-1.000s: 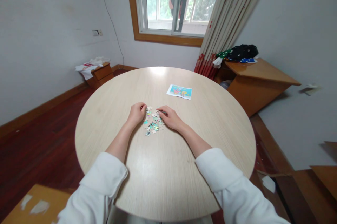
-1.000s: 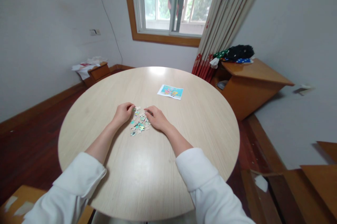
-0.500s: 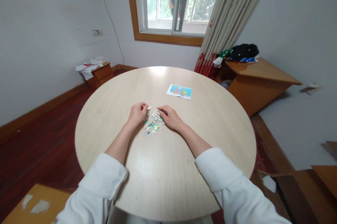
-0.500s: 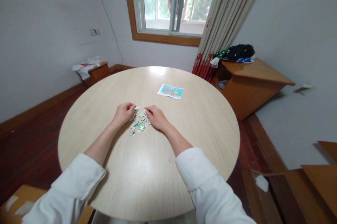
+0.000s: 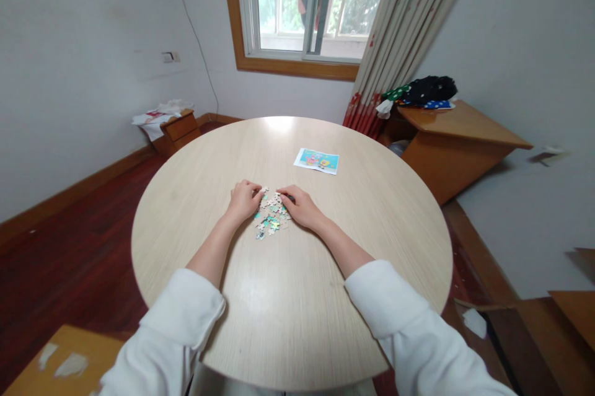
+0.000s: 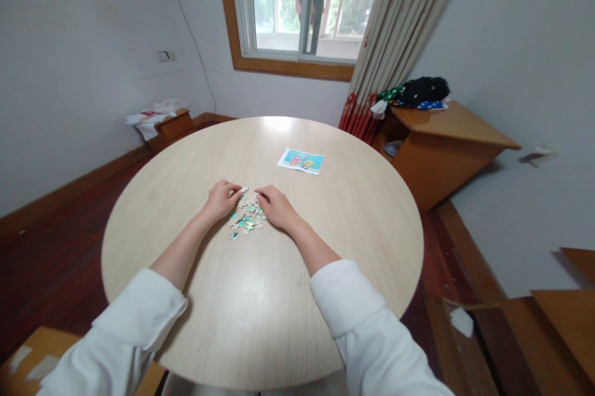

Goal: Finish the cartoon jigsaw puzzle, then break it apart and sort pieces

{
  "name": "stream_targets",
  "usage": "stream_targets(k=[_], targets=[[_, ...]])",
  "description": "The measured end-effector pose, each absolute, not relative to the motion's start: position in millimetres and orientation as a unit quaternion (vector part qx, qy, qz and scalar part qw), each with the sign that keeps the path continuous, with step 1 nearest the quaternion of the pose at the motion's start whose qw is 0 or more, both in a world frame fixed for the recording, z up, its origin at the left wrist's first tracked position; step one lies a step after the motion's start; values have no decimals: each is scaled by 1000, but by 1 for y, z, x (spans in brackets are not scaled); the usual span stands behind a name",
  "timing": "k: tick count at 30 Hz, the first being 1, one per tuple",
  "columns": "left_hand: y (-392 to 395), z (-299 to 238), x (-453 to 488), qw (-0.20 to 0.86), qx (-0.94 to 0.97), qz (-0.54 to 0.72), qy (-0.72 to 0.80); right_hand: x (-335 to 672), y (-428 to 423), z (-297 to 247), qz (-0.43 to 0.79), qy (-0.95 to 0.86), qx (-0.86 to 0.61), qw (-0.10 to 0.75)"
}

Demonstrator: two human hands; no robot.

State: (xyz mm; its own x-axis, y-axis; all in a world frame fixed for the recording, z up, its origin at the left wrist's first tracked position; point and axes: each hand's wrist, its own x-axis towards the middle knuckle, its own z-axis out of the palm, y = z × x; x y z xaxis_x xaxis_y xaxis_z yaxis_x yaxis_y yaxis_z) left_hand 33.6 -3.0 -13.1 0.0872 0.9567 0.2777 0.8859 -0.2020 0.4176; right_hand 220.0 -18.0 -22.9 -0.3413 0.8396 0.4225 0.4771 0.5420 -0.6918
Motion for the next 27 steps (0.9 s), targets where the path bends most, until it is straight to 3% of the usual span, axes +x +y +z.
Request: stream_targets(k=[7, 12, 19, 27], targets=[[3, -16, 33, 77, 709, 313, 627, 221, -19, -23, 225, -791, -413, 392], [1, -9, 39, 191, 667, 402, 598, 222, -18, -23, 232, -781, -421, 399], [-22, 13, 62, 385, 682, 423, 457, 222, -15, -15, 344, -714, -425, 437], [-28, 16, 67, 406, 671, 408, 468, 226, -16, -9, 451, -666, -398, 442]])
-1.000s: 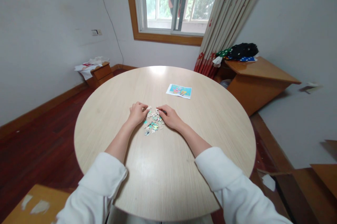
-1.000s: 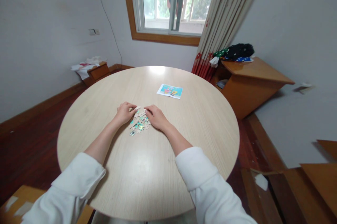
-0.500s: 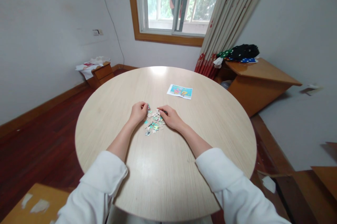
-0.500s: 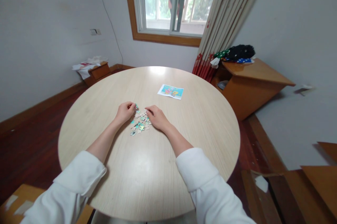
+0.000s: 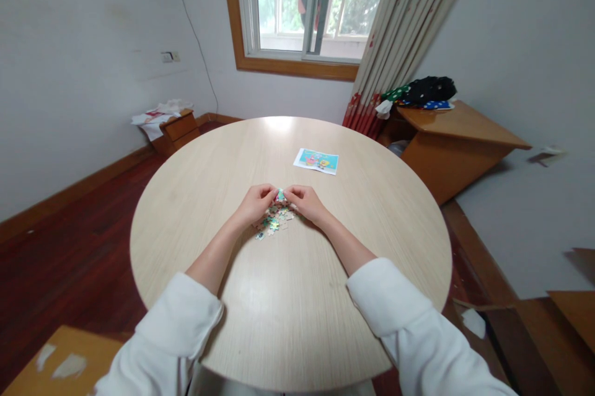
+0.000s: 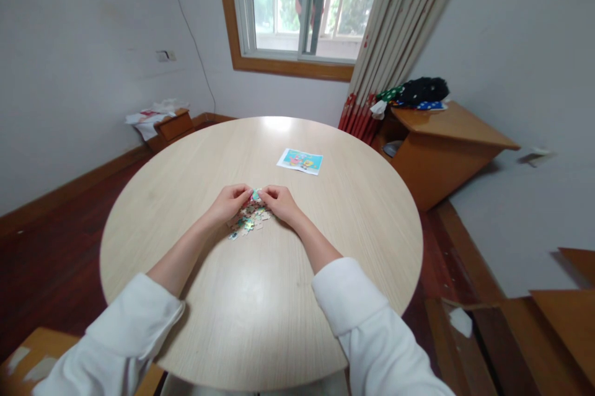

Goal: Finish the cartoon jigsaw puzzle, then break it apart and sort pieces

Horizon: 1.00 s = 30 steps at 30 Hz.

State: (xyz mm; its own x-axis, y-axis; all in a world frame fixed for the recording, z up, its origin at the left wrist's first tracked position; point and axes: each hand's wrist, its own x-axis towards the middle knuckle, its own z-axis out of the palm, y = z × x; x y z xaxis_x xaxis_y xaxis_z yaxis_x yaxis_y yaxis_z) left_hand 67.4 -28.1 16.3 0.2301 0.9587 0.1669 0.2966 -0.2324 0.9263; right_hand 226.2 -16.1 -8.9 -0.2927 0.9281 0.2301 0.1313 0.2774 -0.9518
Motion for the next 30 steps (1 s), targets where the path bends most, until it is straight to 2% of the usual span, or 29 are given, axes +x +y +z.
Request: stream_targets(k=[17, 21, 25, 28, 30], targets=[[-23, 13, 63, 387, 644, 416, 512, 229, -21, -2, 503, -626, -381, 459], [-21, 12, 57, 305, 665, 416, 539, 225, -20, -8, 409, -677, -430, 435], [-21, 14, 44, 228, 718, 348, 557, 228, -19, -9, 277, -732, -453, 427], [-23, 19, 28, 230, 772, 290, 517, 238, -19, -4, 265, -770, -415, 405], [-25, 20, 20, 233, 817, 225, 477, 248, -19, -2, 279, -809, -379, 353]])
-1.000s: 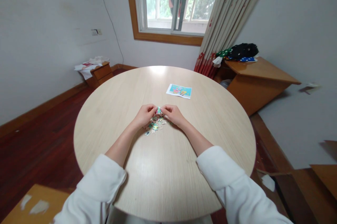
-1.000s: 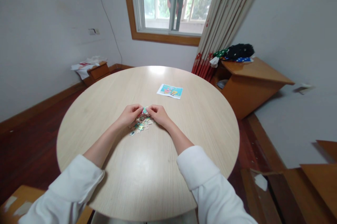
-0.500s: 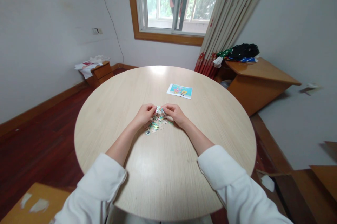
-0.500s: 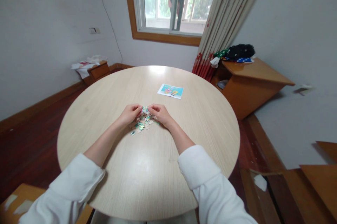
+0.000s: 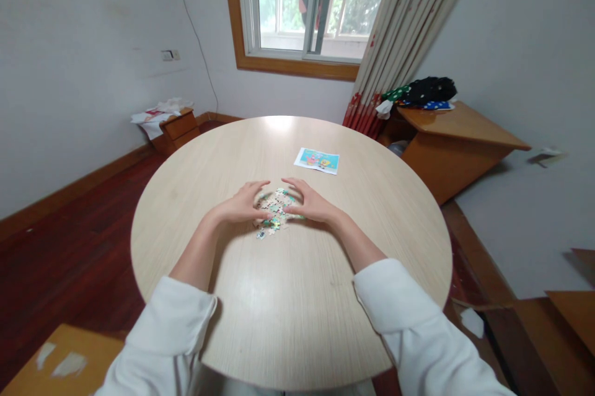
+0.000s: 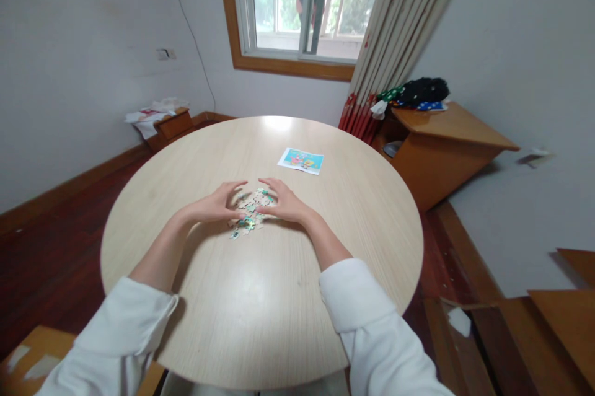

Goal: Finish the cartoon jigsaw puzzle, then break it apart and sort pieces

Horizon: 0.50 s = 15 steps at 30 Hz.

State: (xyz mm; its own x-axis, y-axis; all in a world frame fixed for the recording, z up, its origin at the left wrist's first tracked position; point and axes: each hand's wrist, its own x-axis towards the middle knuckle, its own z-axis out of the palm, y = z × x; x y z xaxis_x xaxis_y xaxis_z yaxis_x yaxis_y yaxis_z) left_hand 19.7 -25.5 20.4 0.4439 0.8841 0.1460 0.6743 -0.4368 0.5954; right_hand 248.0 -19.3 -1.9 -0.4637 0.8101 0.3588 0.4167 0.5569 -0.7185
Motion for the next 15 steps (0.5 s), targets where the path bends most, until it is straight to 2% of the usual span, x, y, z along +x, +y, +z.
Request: stream_targets(k=[4, 6, 15], targets=[[-31, 16, 20, 213, 855, 104, 462, 259, -21, -3, 261, -858, -385, 217], [-33, 13, 28, 194, 856, 92, 471, 257, -23, -5, 236, -863, -403, 192], [-26, -1, 55, 153, 837, 217, 479, 232, -32, -1, 155, -850, -432, 256]])
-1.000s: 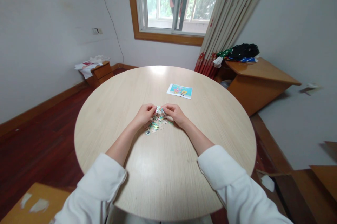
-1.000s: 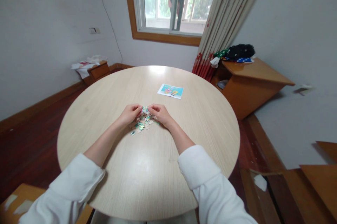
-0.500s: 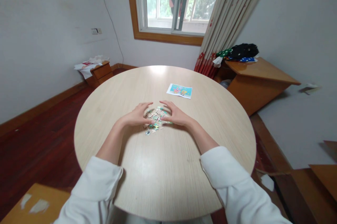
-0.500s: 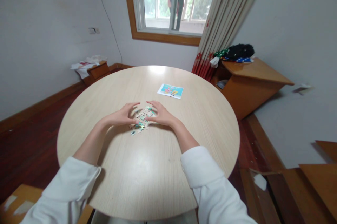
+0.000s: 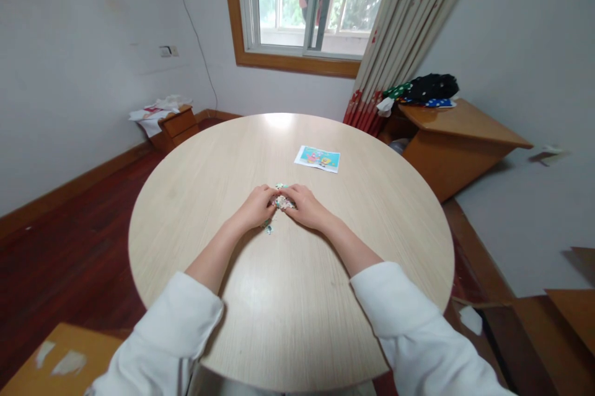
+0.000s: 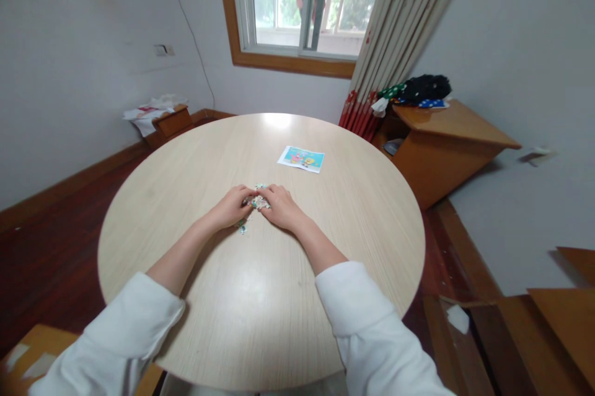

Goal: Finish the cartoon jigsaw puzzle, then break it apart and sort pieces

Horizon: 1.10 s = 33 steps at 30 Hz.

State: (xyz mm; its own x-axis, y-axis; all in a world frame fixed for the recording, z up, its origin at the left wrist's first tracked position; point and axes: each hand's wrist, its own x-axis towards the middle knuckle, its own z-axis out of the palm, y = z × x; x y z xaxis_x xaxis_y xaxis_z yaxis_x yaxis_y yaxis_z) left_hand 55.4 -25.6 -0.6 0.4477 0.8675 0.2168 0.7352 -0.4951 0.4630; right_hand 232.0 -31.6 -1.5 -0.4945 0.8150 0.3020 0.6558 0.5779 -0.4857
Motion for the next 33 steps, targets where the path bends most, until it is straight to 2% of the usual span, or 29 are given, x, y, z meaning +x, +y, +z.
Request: stream_targets(k=[8, 12, 14, 17, 21, 23, 27, 33], targets=[[-26, 7, 60, 167, 790, 332, 488, 234, -25, -2, 156, -808, -419, 385], [-28, 21, 52, 185, 775, 351, 493, 241, -23, 9, 160, -788, -441, 399], [-29, 26, 45, 221, 773, 321, 501, 249, -22, 15, 184, -792, -448, 371], [-34, 34, 33, 253, 809, 220, 483, 265, -25, 19, 228, -825, -438, 275], [-42, 37, 25, 234, 849, 49, 471, 279, -33, 16, 254, -845, -456, 117], [-44, 33, 28, 224, 845, 1, 485, 278, -39, 13, 256, -838, -478, 70], [-42, 17, 40, 199, 841, 10, 503, 263, -46, 11, 241, -834, -494, 55], [-28, 0, 48, 211, 863, 147, 434, 256, -43, 2, 233, -846, -468, 106]])
